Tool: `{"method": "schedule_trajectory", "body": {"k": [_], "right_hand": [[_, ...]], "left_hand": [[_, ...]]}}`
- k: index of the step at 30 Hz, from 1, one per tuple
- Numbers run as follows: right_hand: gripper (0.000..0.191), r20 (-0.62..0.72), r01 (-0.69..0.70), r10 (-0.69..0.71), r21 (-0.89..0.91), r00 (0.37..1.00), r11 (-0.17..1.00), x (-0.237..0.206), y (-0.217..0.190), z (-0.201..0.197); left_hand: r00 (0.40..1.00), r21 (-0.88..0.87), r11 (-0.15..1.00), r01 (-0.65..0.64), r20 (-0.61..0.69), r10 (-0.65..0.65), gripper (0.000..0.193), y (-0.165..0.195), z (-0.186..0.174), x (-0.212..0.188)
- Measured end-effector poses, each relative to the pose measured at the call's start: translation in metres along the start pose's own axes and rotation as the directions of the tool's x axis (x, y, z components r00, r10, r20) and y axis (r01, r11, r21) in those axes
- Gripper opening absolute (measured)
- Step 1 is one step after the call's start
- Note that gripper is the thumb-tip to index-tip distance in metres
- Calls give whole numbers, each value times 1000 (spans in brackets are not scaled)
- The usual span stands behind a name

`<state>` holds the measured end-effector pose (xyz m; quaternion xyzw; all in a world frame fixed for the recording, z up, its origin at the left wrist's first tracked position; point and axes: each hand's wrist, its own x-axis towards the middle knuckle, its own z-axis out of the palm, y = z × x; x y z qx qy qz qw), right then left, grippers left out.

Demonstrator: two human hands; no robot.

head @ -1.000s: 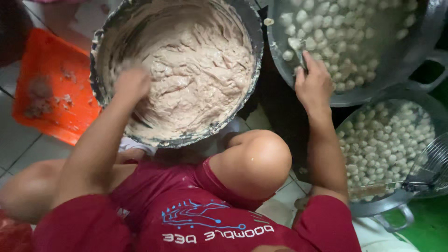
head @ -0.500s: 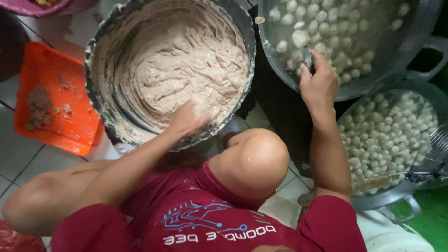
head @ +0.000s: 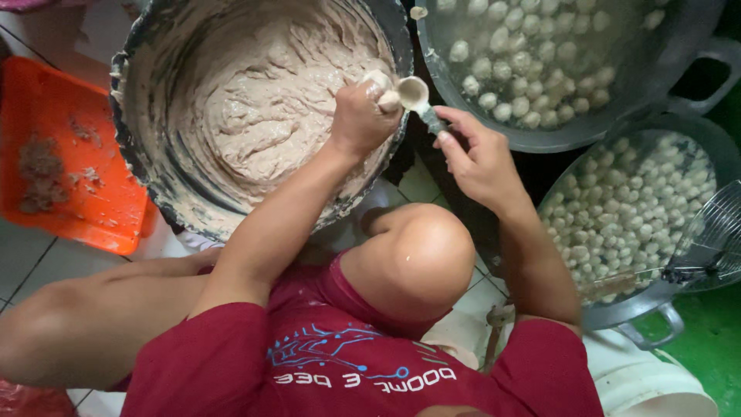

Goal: The person scoops a thick dough-like mixture from a large metal bowl using a spoon and forms small balls, dropping them into a pot of water. The process is repeated continuously.

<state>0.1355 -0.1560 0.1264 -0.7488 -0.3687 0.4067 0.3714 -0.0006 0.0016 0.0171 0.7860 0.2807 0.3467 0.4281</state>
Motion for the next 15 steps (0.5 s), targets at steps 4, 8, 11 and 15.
{"method": "schedule_trajectory", "body": {"k": [4,8,11,15], "right_hand": [[36,113,-70,65,47,992,996,3,-2,4],[38,83,-91,82,110,993,990,8,9,-5],[34,-88,80,-91,-127,992,989,10,17,-19],[35,-119,268,-373,-502,920,822,9,22,-25]], "left_hand": [[997,63,996,-60,50,57,10,0,3,4],[998,81,997,3,56,-7,16,4,3,6],[1000,115,993,12,19,-14,15,8,3,7],[990,38,989,142,17,-142,20,12,5,5]]}}
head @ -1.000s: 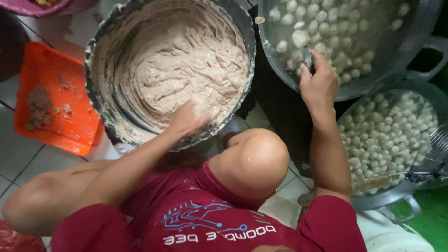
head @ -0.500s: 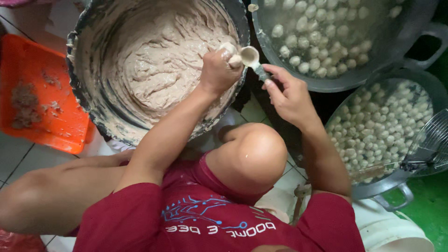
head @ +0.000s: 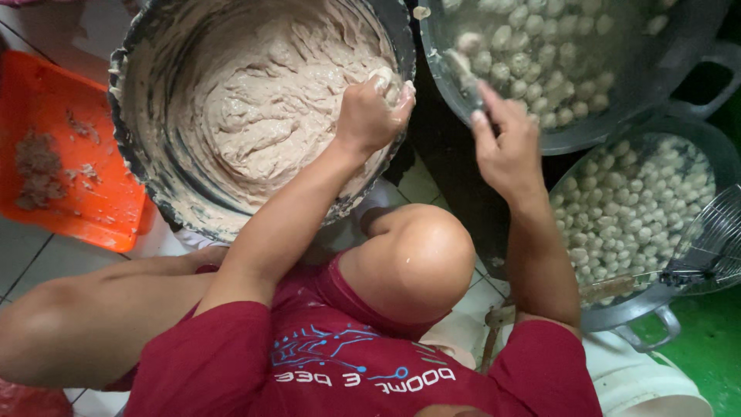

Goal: The person scoops a thick dough-like mixture from a large metal bowl using a spoon and forms small balls, dropping them into a pot of water. The process is repeated continuously.

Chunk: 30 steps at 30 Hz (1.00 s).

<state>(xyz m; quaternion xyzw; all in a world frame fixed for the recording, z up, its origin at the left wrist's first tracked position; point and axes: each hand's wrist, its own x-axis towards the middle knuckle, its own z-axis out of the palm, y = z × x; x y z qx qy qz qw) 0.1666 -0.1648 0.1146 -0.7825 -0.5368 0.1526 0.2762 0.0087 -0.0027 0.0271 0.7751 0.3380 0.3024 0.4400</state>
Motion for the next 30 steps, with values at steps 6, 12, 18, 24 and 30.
{"method": "schedule_trajectory", "body": {"k": [6,12,18,24,30], "right_hand": [[42,366,-416,274,399,889,817,-2,-19,13],[44,413,-513,333,479,848,712,3,-11,13],[39,53,-211,206,104,977,972,5,15,1],[38,245,-401,329,362,912,841,1,3,7],[41,469,-496,301,377,830,782,-1,-22,21]], "left_hand": [[997,25,997,-72,25,72,15,-5,7,0],[992,414,906,87,50,-118,26,-21,14,-6],[993,281,955,96,42,-112,27,-33,7,-11],[999,-46,998,42,-10,-42,18,-22,11,-12],[993,0,994,-114,-19,113,12,-25,17,-12]]}}
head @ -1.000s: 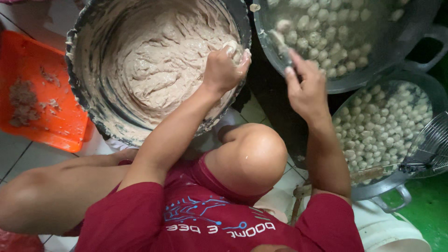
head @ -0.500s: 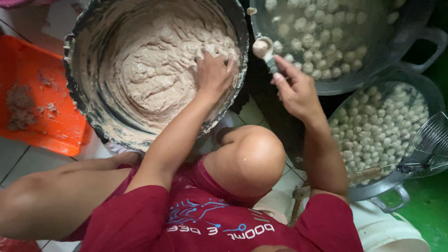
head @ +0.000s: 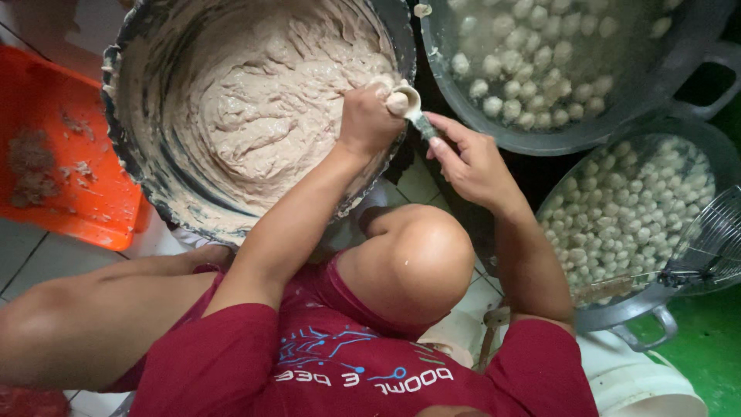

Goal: The person scoops a thick dough-like mixture from a large metal bowl using a spoon and forms small balls, dropping them into a pot of water. The process is repeated continuously.

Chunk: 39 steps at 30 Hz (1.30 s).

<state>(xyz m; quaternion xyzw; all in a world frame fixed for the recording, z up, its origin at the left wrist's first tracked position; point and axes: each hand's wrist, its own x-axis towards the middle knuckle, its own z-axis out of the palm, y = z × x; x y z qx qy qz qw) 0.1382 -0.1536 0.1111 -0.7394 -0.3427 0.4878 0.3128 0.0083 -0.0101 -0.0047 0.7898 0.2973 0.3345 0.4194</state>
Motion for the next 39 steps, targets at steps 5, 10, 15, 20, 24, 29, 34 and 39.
{"method": "schedule_trajectory", "body": {"k": [5,10,15,20,24,29,34,39], "right_hand": [[41,-2,10,-10,114,1000,993,2,2,-11],[34,-237,248,-533,-686,812,684,-3,4,-26],[44,-91,99,-109,-111,990,989,-5,-3,-9],[43,46,-6,2,87,999,996,-2,-3,-5],[46,-65,11,-5,99,998,995,2,11,-17],[37,-248,350,-517,-499,819,793,10,30,-42],[42,-240,17,-25,-33,971,999,6,28,-36],[46,-26,12,-13,-20,1000,1000,1,9,-7]], "left_hand": [[996,101,993,65,60,-72,15,-4,3,-1],[998,-2,998,57,-38,-57,14,5,0,-1],[999,-41,998,50,-20,-50,19,13,-2,4],[979,113,984,138,138,-153,20,13,-4,4],[962,378,897,229,54,-268,31,4,-5,-1],[964,220,945,241,58,-259,32,-7,-4,-8],[993,10,993,119,2,-119,21,-4,-4,-8],[998,-54,997,57,-10,-57,14,3,-2,-5]]}}
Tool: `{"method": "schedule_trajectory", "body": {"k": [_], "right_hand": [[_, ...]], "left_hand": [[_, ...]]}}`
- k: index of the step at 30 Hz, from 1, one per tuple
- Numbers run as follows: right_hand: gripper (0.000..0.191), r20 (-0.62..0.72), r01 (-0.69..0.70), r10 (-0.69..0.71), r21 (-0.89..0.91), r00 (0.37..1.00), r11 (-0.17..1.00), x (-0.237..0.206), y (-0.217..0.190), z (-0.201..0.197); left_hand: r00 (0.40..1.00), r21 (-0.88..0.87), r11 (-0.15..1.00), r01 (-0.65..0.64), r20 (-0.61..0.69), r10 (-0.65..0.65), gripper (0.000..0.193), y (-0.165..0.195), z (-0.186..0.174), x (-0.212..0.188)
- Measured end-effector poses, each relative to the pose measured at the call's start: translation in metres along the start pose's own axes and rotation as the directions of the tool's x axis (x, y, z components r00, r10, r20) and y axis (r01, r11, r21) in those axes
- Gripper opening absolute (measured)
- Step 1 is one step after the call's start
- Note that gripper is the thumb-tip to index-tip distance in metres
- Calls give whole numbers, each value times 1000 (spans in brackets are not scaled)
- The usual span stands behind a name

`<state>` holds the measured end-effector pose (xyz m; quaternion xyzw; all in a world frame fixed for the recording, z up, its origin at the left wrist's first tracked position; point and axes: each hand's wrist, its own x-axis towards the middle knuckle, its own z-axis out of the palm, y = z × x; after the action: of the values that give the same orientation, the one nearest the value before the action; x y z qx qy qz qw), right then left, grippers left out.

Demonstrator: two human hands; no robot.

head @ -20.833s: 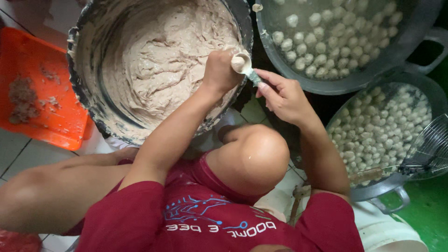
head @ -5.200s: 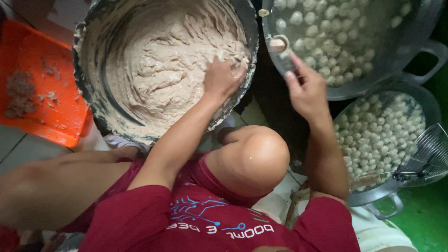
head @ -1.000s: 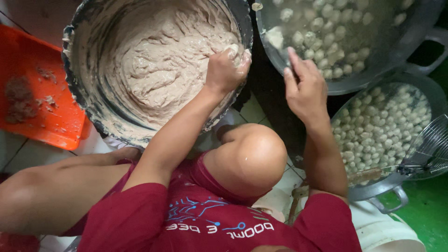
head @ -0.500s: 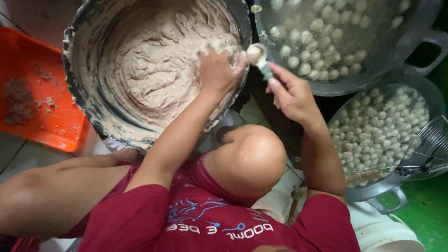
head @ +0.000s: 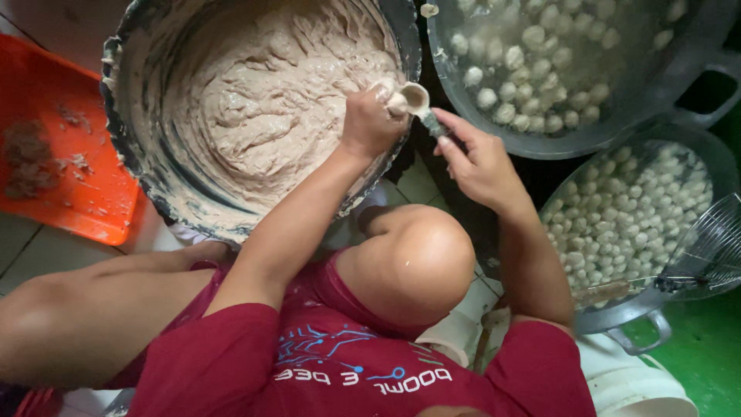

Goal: The person scoops a thick dough-like mixture from a large metal bowl using a spoon and forms small balls, dropping them into a pot of water. The process is repeated continuously.

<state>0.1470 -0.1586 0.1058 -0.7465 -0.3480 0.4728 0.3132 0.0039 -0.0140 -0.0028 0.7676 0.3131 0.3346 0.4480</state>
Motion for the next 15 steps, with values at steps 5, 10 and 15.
{"method": "schedule_trajectory", "body": {"k": [5,10,15], "right_hand": [[43,108,-80,67,124,992,989,0,-10,1],[46,-72,-14,22,107,997,994,0,-5,-18],[45,-203,181,-249,-306,947,935,0,-5,-19]], "left_hand": [[996,70,994,-82,51,79,9,2,3,2],[999,43,998,42,20,-43,19,14,0,4],[994,-29,993,114,8,-113,18,19,-4,8]]}}
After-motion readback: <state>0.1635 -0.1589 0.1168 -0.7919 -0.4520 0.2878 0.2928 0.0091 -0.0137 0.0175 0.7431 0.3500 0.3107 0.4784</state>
